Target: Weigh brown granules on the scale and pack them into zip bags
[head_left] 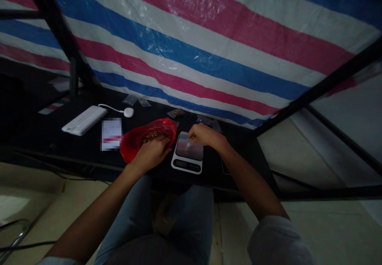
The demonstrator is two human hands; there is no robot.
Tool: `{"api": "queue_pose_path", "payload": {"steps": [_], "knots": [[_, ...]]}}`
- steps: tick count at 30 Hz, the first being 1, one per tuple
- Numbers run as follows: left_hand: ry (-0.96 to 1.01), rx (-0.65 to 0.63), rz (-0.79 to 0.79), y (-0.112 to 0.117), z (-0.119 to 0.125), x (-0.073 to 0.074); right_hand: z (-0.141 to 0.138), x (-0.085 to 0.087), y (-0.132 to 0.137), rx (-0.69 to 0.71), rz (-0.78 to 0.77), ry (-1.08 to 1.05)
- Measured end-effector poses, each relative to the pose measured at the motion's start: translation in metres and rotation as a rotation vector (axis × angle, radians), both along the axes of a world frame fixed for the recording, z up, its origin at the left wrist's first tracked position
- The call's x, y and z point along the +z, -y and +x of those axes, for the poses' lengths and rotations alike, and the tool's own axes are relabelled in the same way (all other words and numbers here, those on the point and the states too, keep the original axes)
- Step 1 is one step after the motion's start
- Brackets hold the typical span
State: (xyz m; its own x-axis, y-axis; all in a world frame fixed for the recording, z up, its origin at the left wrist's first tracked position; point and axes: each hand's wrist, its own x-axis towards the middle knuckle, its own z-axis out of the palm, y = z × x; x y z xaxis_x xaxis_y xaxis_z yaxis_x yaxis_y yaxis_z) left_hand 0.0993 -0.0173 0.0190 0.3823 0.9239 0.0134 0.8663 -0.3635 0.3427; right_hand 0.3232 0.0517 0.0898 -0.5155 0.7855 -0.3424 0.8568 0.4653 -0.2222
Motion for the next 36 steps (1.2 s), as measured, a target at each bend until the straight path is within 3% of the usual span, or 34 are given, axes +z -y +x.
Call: {"api": "queue_pose_path", "payload": {"steps": [13, 19, 26, 31, 36], "knots": [[0.081, 0.008, 0.008, -0.014, 0.017, -0.011, -0.001, -0.003, -0.003, -0.077, 0.092, -0.036], [0.059, -0.023, -0.003, -0.013, 0.018, 0.001, 0.003, -0.003, 0.002, -0.077, 0.067, -0.122], [0.164, -0.049, 0.069, -0.02, 0.012, 0.016, 0.012, -0.002, 0.004, -0.043, 0.074, -0.223], [0.06, -0.247, 0.101, -0.045, 0.012, 0.003, 0.036, -0.01, 0.015, -0.071, 0.095, -0.145], [-0.02, -0.287, 0.058, -0.065, 0.021, -0.012, 0.05, -0.03, 0.033, -0.117, -0.003, -0.035]]}}
